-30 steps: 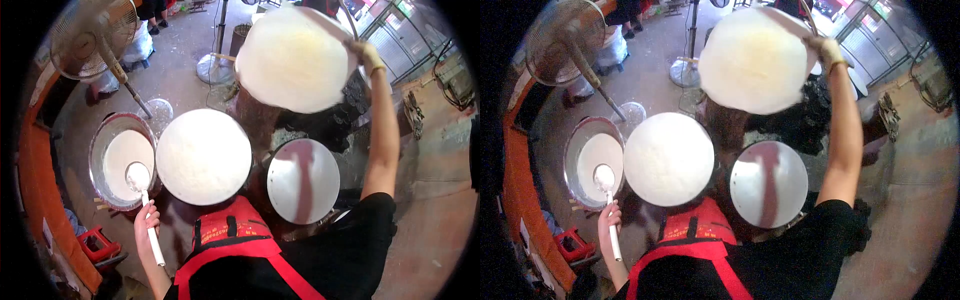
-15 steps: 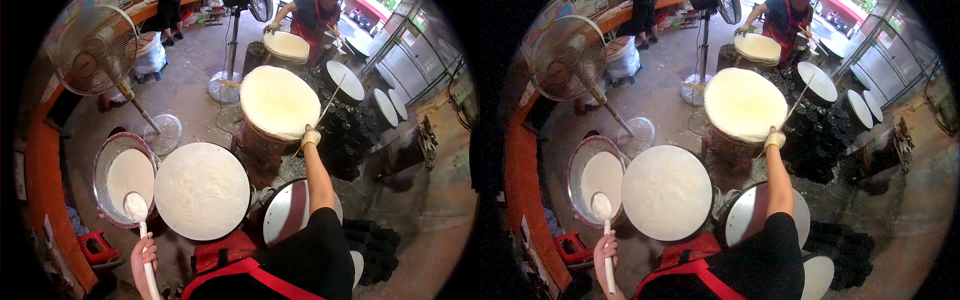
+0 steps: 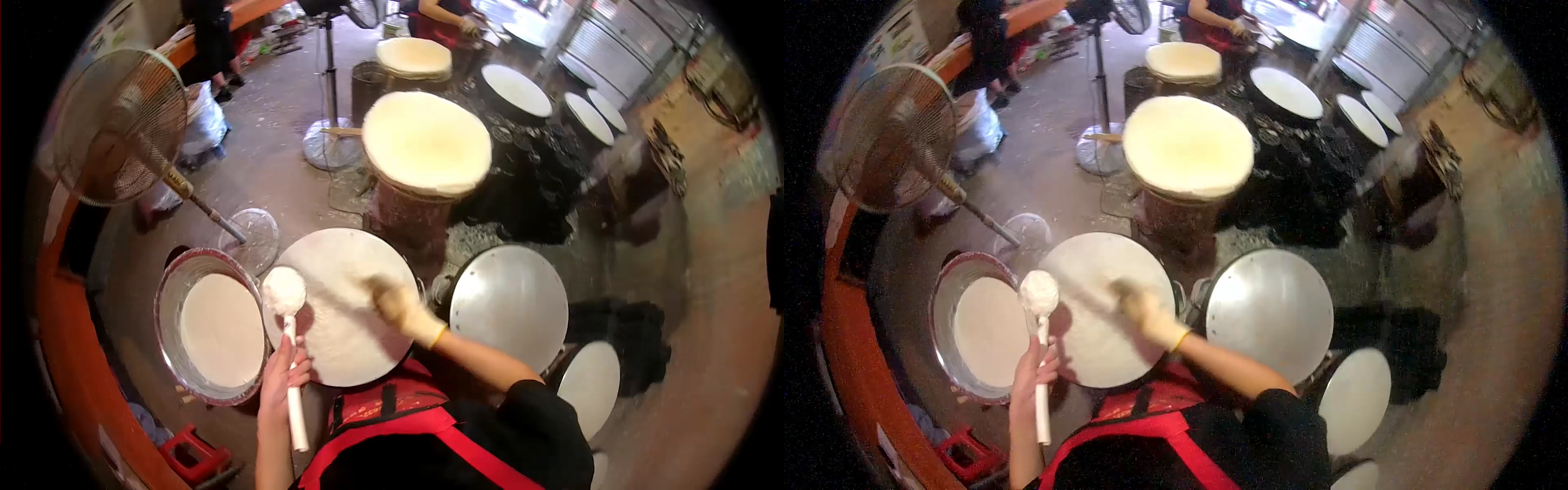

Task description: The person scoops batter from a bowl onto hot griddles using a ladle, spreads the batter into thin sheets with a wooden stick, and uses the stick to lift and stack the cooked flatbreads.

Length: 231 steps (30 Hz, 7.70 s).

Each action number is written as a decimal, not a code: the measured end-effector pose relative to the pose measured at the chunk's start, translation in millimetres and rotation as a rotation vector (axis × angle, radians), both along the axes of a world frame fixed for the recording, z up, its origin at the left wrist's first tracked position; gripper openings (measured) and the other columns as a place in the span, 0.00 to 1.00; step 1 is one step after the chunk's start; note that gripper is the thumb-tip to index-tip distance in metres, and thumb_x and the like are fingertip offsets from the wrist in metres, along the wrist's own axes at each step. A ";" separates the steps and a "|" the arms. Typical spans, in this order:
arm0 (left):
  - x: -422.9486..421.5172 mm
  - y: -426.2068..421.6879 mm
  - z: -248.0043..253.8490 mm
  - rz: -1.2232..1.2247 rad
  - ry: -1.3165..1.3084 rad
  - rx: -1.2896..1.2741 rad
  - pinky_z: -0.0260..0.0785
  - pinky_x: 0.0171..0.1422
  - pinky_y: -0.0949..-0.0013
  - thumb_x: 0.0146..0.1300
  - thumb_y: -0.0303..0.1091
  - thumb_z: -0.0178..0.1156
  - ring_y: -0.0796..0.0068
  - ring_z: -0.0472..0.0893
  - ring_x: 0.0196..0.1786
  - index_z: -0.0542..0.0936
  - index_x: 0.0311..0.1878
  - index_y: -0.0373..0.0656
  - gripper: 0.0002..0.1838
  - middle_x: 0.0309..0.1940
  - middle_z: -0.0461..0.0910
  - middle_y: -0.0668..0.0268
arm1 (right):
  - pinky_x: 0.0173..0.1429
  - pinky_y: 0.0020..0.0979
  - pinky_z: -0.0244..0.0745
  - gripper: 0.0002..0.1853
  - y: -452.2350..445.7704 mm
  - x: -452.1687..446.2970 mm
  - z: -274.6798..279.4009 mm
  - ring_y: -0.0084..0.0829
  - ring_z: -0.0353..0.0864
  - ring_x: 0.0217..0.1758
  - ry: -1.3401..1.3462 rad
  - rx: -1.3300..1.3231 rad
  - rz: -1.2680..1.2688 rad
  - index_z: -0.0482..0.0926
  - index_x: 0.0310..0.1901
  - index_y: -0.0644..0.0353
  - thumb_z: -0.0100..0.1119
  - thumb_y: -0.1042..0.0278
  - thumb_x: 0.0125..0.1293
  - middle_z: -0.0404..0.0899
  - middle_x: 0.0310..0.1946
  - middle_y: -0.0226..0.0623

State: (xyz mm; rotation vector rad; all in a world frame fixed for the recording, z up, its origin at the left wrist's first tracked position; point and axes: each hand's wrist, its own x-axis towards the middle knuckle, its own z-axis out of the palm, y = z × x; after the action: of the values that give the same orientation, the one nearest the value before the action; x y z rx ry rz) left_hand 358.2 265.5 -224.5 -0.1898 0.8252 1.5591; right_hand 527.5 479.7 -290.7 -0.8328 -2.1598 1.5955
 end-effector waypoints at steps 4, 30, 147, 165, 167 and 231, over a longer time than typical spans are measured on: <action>5.0 4.7 -2.2 -0.126 0.290 -0.264 0.46 0.16 0.85 0.67 0.35 0.53 0.91 0.56 0.18 0.71 0.44 0.41 0.08 0.24 0.64 0.74 | 0.47 0.37 0.74 0.17 -117.5 -26.2 24.6 0.46 0.79 0.40 0.008 0.247 0.061 0.73 0.48 0.59 0.60 0.64 0.57 0.79 0.38 0.46; 58.5 -57.4 19.7 0.185 -0.058 -0.197 0.53 0.11 0.84 0.67 0.30 0.48 0.88 0.59 0.14 0.70 0.51 0.34 0.13 0.25 0.70 0.69 | 0.71 0.42 0.48 0.12 84.4 131.7 -75.2 0.31 0.75 0.48 -0.944 0.908 0.102 0.85 0.29 0.47 0.54 0.55 0.51 0.83 0.33 0.32; 414.5 213.3 9.9 -0.516 0.683 0.532 0.61 0.20 0.77 0.66 0.40 0.54 0.81 0.68 0.18 0.71 0.38 0.35 0.14 0.22 0.72 0.67 | 0.31 0.14 0.68 0.16 -127.6 366.6 -104.5 0.13 0.73 0.29 0.877 -0.607 -1.405 0.78 0.52 0.55 0.51 0.57 0.68 0.75 0.28 0.34; 238.2 11.6 1.8 -0.720 0.551 -0.131 0.48 0.13 0.81 0.64 0.36 0.57 0.87 0.59 0.11 0.65 0.29 0.47 0.12 0.14 0.61 0.77 | 0.12 0.20 0.57 0.20 -49.3 280.6 -25.0 0.18 0.59 0.10 0.254 -0.534 -1.758 0.77 0.54 0.46 0.58 0.52 0.62 0.69 0.16 0.25; 219.9 3.0 -11.6 -0.667 0.608 -0.082 0.51 0.15 0.81 0.63 0.35 0.59 0.85 0.63 0.15 0.66 0.31 0.46 0.11 0.17 0.64 0.74 | 0.12 0.20 0.56 0.22 -42.2 289.1 -37.6 0.18 0.59 0.10 0.115 -0.468 -1.596 0.73 0.58 0.48 0.56 0.51 0.64 0.66 0.14 0.24; 321.2 -89.4 -66.3 -0.155 0.625 -0.422 0.66 0.46 0.82 0.61 0.30 0.57 0.87 0.72 0.42 0.79 0.44 0.43 0.09 0.43 0.77 0.75 | 0.24 0.18 0.59 0.19 -2.4 451.9 -132.3 0.13 0.64 0.21 0.046 0.157 -0.705 0.74 0.57 0.59 0.54 0.64 0.67 0.75 0.27 0.26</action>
State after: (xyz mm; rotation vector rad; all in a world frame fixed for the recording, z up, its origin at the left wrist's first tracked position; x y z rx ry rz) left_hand 679.4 176.1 -290.8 0.0675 1.6213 1.2877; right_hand 979.4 477.3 -423.0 -1.2972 -1.6477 1.0574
